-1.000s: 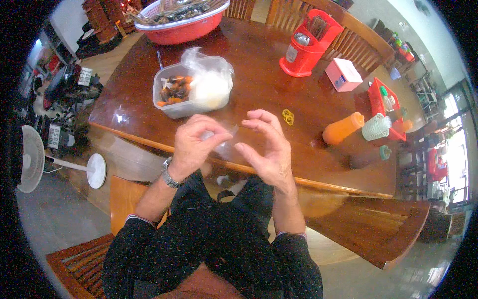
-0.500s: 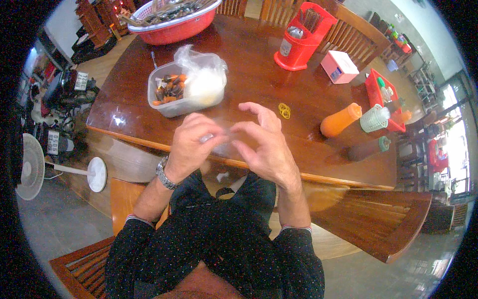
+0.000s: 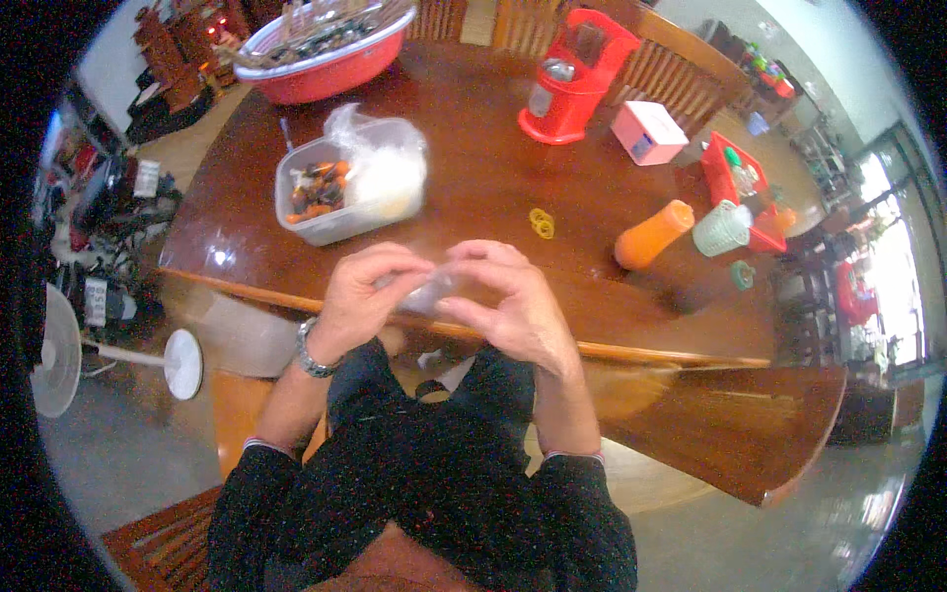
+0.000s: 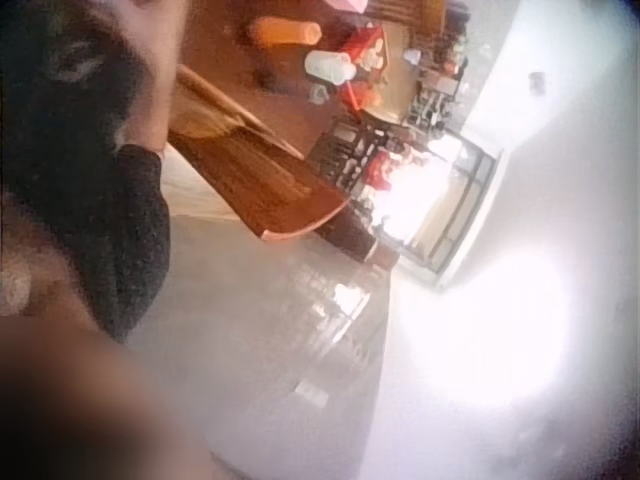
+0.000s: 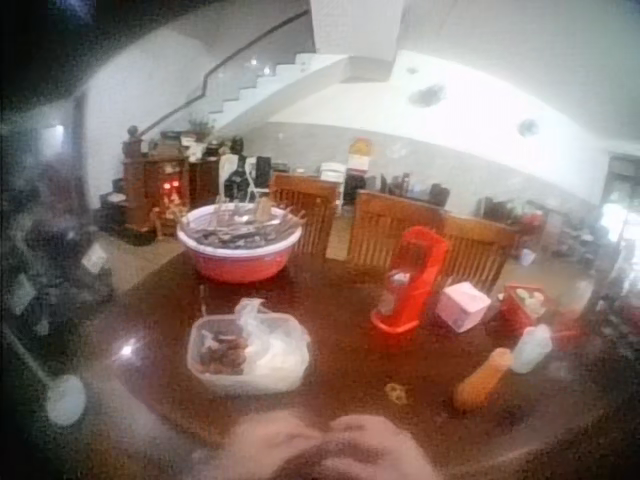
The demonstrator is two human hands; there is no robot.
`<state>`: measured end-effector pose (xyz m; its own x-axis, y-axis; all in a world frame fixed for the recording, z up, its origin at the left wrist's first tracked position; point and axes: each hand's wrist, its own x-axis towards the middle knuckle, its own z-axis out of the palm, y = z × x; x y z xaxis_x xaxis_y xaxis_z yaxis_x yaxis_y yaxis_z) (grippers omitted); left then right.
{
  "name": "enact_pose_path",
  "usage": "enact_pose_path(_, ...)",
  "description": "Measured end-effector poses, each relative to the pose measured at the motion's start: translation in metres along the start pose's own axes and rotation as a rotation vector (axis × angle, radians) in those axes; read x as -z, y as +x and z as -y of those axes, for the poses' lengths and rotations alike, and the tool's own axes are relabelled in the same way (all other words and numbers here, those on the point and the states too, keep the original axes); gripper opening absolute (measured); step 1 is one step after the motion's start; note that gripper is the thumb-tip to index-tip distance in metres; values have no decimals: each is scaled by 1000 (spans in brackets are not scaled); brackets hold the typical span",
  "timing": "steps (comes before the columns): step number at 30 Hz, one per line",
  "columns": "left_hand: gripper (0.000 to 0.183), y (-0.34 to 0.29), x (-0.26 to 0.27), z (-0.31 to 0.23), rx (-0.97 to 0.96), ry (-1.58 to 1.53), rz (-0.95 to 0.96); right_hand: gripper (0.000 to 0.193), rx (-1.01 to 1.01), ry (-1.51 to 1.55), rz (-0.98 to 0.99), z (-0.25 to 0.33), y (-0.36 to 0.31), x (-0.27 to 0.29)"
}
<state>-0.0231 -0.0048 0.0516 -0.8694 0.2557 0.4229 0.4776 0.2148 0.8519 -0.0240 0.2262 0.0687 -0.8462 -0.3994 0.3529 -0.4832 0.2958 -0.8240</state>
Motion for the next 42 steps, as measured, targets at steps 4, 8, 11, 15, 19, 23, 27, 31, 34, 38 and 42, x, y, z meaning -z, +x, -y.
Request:
enact_pose_path(4,13,1,-2,-3,29,-1,-2,13,-41,135,-65,-2,-2,4)
enact_pose_path(8,11,2,-4,-8,24,-9,-24,13,-93,180,-49,-4,-5,5)
enact_pose_path(11,11,4,-3,-11,11,1,-8,14,-16,124,-75,-6,-6,5)
enact_pose_path(15,11,6,-3,-15,-21,70,-5,14,-113,175,-23,-8,-8,8)
enact_pose_path(19,11,6,-3,-20,-15,29,37,15,-151,327,9,-11,-9,9)
enact_pose_path(23,11,6,-2,-21,-39,49,43,19,-210,339,101,-15,-10,11)
enact_pose_path(27,10,8,-2,-21,-46,28,61,25,-132,358,131,-18,-10,11)
enact_pose_path(31,11,8,1,-24,-62,46,89,29,-139,360,204,-14,-9,11)
enact_pose_path(34,11,7,2,-24,-67,58,94,30,-154,345,138,-10,-9,10)
enact_pose_path(38,11,5,3,-21,-24,16,95,20,-220,371,154,-7,-10,8)
enact_pose_path(42,22,4,6,-19,-47,94,25,15,-251,329,23,-12,-7,6)
